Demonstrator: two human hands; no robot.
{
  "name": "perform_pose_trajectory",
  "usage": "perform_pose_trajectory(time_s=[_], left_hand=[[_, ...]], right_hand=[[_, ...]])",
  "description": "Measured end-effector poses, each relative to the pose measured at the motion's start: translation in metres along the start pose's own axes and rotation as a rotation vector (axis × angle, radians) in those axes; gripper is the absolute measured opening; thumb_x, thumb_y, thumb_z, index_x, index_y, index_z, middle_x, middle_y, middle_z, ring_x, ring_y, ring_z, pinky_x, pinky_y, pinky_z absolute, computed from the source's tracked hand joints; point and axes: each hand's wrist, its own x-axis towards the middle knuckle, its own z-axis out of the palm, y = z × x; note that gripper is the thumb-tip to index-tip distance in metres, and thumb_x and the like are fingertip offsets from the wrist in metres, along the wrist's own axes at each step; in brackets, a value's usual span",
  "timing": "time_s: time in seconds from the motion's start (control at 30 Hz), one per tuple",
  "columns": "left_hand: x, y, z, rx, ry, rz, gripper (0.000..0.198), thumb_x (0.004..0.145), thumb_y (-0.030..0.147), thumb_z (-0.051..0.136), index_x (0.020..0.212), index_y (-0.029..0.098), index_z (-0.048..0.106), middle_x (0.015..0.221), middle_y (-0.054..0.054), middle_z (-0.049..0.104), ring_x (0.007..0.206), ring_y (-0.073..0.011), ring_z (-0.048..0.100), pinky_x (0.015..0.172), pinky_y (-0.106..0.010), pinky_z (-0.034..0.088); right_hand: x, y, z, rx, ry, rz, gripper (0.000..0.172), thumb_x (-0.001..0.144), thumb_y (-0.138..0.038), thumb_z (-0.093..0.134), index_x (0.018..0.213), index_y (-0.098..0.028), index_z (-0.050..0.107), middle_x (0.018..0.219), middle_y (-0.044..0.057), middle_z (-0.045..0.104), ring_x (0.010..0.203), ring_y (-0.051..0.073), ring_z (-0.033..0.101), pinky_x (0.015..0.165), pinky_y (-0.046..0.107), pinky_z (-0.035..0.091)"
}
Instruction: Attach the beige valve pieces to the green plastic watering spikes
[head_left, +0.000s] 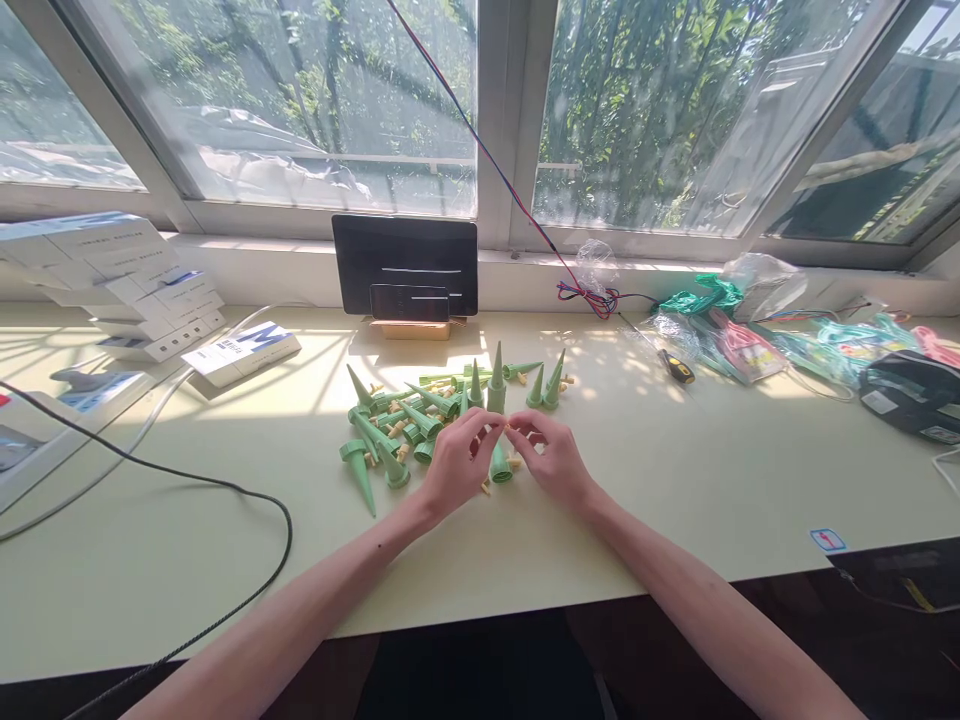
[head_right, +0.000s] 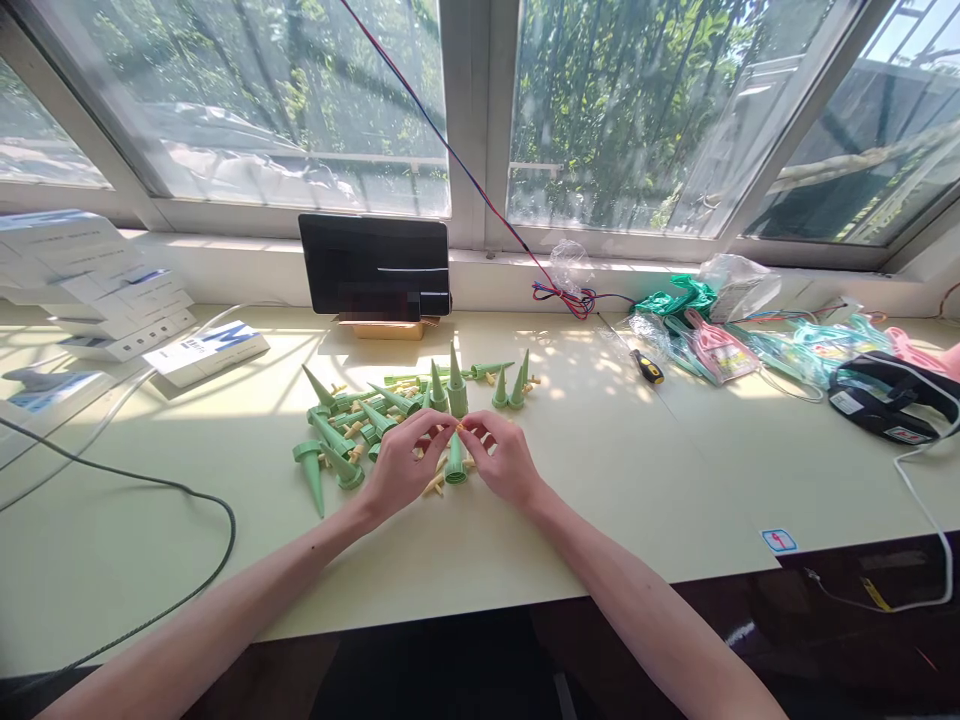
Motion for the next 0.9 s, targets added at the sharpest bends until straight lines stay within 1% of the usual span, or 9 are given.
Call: perform_pose_trajectory(time_s=[0.07, 0.13, 0.23, 0.33, 0.4, 0.5, 0.57, 0.77, 0.9], left_hand=[[0.0003, 0.0004, 0.0002, -0.004, 0.010, -0.012, 0.016, 0.096, 0.025, 0.050, 0.092, 0.019, 0.064, 0.082, -0.002, 0.063, 0.066, -0.0107, 0.056, 0.055, -0.020, 0.048], [0.0005, -0.0005, 0.0001, 0.000, 0.047, -0.037, 0.013, 0.095, 0.026, 0.052, 0.095, 0.019, 0.063, 0.083, -0.002, 0.064, 0.062, -0.0100, 0.055, 0.054, -0.020, 0.047], [0.0007, -0.0047, -0.0007, 0.061, 0.068, -0.063, 0.011, 0.093, 0.027, 0.054, 0.098, 0.019, 0.061, 0.076, 0.000, 0.063, 0.054, -0.0089, 0.049, 0.052, -0.021, 0.044], [0.0000, -0.0089, -0.0015, 0.190, -0.059, -0.043, 0.011, 0.092, 0.027, 0.056, 0.092, 0.019, 0.063, 0.071, 0.001, 0.062, 0.056, -0.0105, 0.051, 0.055, -0.023, 0.042], [-0.0011, -0.0094, -0.0015, 0.265, -0.167, -0.051, 0.013, 0.090, 0.029, 0.057, 0.091, 0.019, 0.066, 0.070, 0.000, 0.063, 0.058, -0.0121, 0.054, 0.058, -0.024, 0.043], [-0.0026, -0.0062, -0.0011, 0.324, -0.288, -0.093, 0.019, 0.091, 0.033, 0.056, 0.094, 0.019, 0.069, 0.068, 0.000, 0.063, 0.058, -0.0134, 0.055, 0.061, -0.026, 0.043], [-0.0028, -0.0033, -0.0012, 0.336, -0.332, -0.108, 0.023, 0.092, 0.034, 0.053, 0.095, 0.019, 0.070, 0.068, 0.000, 0.063, 0.060, -0.0139, 0.056, 0.063, -0.026, 0.043], [-0.0021, -0.0009, -0.0022, 0.325, -0.382, -0.110, 0.030, 0.097, 0.037, 0.047, 0.094, 0.020, 0.072, 0.066, 0.000, 0.062, 0.061, -0.0136, 0.054, 0.064, -0.025, 0.040], [-0.0023, -0.0009, -0.0027, 0.326, -0.396, -0.100, 0.036, 0.095, 0.050, 0.050, 0.099, 0.023, 0.073, 0.062, 0.001, 0.060, 0.060, -0.0137, 0.053, 0.063, -0.026, 0.038]], right_hand=[[-0.0002, 0.0013, 0.0005, 0.000, -0.001, 0.007, 0.019, 0.095, -0.036, 0.054, 0.096, -0.020, 0.065, 0.089, 0.005, 0.068, 0.075, 0.017, 0.064, 0.063, 0.028, 0.053], [-0.0003, 0.0029, 0.0005, -0.016, 0.036, 0.021, 0.018, 0.095, -0.037, 0.055, 0.095, -0.020, 0.063, 0.087, 0.005, 0.068, 0.072, 0.017, 0.064, 0.062, 0.028, 0.054], [0.0005, 0.0058, -0.0017, -0.087, 0.185, 0.055, 0.017, 0.095, -0.037, 0.055, 0.093, -0.020, 0.060, 0.083, 0.004, 0.068, 0.067, 0.016, 0.064, 0.060, 0.029, 0.053], [0.0017, 0.0084, -0.0056, -0.156, 0.327, 0.067, 0.017, 0.095, -0.036, 0.055, 0.094, -0.020, 0.058, 0.085, 0.005, 0.069, 0.065, 0.016, 0.063, 0.062, 0.030, 0.053], [0.0022, 0.0093, -0.0071, -0.180, 0.367, 0.057, 0.016, 0.095, -0.036, 0.054, 0.095, -0.020, 0.058, 0.085, 0.005, 0.068, 0.065, 0.016, 0.063, 0.062, 0.030, 0.053], [0.0022, 0.0092, -0.0064, -0.190, 0.367, 0.043, 0.015, 0.094, -0.035, 0.055, 0.094, -0.020, 0.058, 0.081, 0.003, 0.066, 0.063, 0.015, 0.062, 0.061, 0.029, 0.052], [0.0019, 0.0087, -0.0049, -0.186, 0.356, 0.040, 0.015, 0.094, -0.035, 0.055, 0.093, -0.020, 0.058, 0.077, 0.001, 0.064, 0.060, 0.014, 0.060, 0.059, 0.028, 0.051], [0.0012, 0.0076, -0.0032, -0.158, 0.340, 0.069, 0.015, 0.093, -0.035, 0.057, 0.091, -0.020, 0.058, 0.070, -0.001, 0.062, 0.058, 0.014, 0.060, 0.059, 0.026, 0.051], [0.0013, 0.0064, -0.0036, -0.160, 0.335, 0.080, 0.015, 0.092, -0.035, 0.058, 0.090, -0.020, 0.058, 0.068, -0.001, 0.062, 0.058, 0.014, 0.060, 0.058, 0.026, 0.050]])
